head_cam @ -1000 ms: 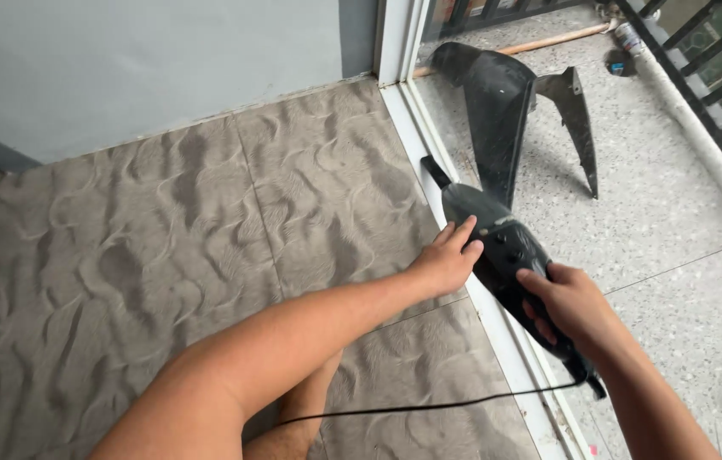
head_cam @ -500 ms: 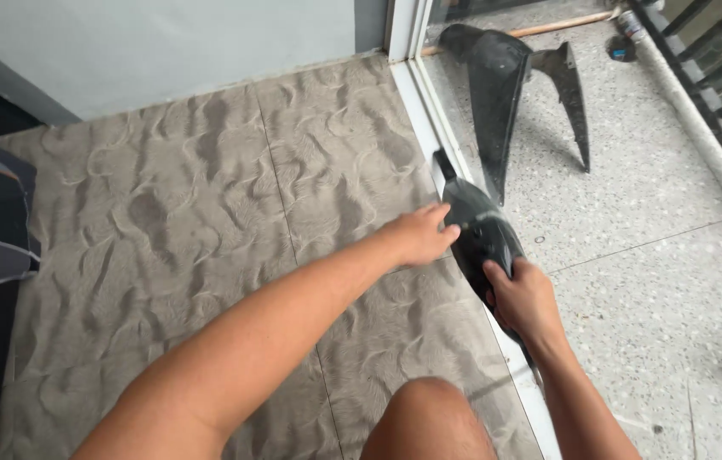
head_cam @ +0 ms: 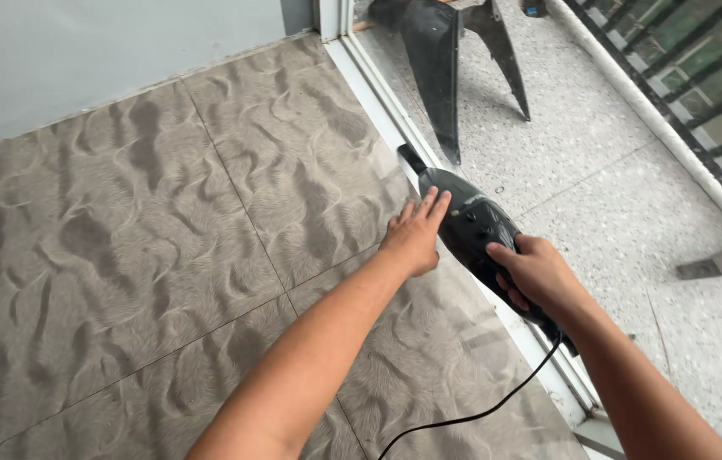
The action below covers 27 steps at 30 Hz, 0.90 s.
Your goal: Vacuuming the floor and sliding door track on a balcony.
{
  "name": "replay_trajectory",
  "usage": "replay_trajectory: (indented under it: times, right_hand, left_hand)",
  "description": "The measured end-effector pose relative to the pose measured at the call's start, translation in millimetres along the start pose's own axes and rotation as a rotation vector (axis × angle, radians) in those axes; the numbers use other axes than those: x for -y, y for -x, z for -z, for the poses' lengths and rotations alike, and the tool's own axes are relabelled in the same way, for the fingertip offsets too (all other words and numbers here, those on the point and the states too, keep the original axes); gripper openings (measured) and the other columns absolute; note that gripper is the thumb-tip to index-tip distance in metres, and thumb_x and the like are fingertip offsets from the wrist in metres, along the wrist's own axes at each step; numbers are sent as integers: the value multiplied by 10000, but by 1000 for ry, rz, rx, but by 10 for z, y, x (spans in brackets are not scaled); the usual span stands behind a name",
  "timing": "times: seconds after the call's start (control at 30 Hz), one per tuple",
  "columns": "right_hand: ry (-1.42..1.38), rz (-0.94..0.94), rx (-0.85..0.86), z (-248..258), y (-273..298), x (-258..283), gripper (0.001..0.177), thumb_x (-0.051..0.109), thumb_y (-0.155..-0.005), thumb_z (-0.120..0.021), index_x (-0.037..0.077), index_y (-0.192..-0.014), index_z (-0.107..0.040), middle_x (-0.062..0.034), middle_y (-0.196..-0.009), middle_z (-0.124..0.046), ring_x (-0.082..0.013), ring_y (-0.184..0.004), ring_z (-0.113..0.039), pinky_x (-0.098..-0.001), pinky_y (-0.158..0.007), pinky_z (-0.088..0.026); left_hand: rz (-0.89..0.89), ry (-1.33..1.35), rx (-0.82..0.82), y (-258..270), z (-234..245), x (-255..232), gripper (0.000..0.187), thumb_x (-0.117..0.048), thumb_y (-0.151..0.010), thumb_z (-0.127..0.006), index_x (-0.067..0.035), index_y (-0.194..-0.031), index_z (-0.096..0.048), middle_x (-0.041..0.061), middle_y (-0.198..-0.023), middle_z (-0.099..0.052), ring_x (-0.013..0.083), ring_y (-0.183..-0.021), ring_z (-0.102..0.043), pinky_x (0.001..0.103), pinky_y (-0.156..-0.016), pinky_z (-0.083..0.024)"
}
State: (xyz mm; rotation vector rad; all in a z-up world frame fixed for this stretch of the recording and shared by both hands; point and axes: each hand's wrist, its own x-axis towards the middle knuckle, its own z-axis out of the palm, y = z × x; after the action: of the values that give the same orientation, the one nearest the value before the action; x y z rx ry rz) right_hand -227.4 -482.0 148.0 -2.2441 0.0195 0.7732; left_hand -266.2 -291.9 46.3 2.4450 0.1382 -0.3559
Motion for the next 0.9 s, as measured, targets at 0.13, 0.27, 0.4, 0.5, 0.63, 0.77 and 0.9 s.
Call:
replay_trajectory:
  times: [0.13,0.27,0.4,0.5,0.63,0.77,0.9]
  right_hand:
    - [78,-88,-16,197,227,143,382,344,-955,-653,-31,-892,-687,-96,-606,-591,-174,-412,-507,-337,-385,-396]
    - [-22,-119,14,370,-17,-83,379,343,-936,-672,-35,-927,-690,-89,-598,-544,-180,-397,-460,-349,-365,-340]
    - [-10,-45,21,169,-312,205,399,341,-960,-677,-57,-933,-681,-90,-610,-563,-167,-409,-472,-323,-377,-355]
    - [-43,13,48,-59,-466,344,377,345,-952,-663,-31,-919,-682,-76,-612,-573,-160,-408,-497,-319,-378,-387]
    - [-8,-2,11,-127,-385,325,410,360,-966,-664,-47,-922,-674,-82,-617,-577,-162,-416,-497,-330,-389,-389]
    - [103,-116,-23,84,54,205,401,386,-962,-651,-3,-986,-744,-85,-618,-591,-168,-439,-508,-325,-412,-382]
    - [231,-159,-25,385,402,-109,443,421,-984,-668,-8,-1000,-778,-96,-600,-594,-182,-441,-517,-334,-415,-368]
  left_hand:
    - [-60,-68,-146,-10,-107,-125,1139,-183,-776,-809,-253,-1627,-53,43,-1704,-104,381,-1522,-220,537,-1202,-266]
    - [-68,69,-149,102,-226,-240,1103,-250,-809,-809,-254,-1615,-56,49,-1703,-103,378,-1506,-245,550,-1185,-275]
    - [9,139,-298,128,-173,-192,1075,-186,-822,-773,-200,-1639,-75,69,-1727,-123,386,-1501,-277,549,-1175,-307]
    - [93,254,-321,195,-170,-19,1044,-203,-830,-763,-167,-1621,-83,105,-1710,-131,361,-1519,-263,577,-1143,-308]
    - [76,207,-382,202,-116,297,1032,-196,-833,-750,-118,-1615,-82,184,-1678,-168,398,-1492,-287,526,-1170,-323]
    - [126,208,-311,272,-120,310,1006,-190,-840,-725,-111,-1615,-89,186,-1670,-209,400,-1487,-309,493,-1179,-326]
    - [203,214,-159,280,-386,98,1034,-219,-838,-727,-152,-1616,-49,155,-1679,-156,387,-1484,-286,503,-1160,-312]
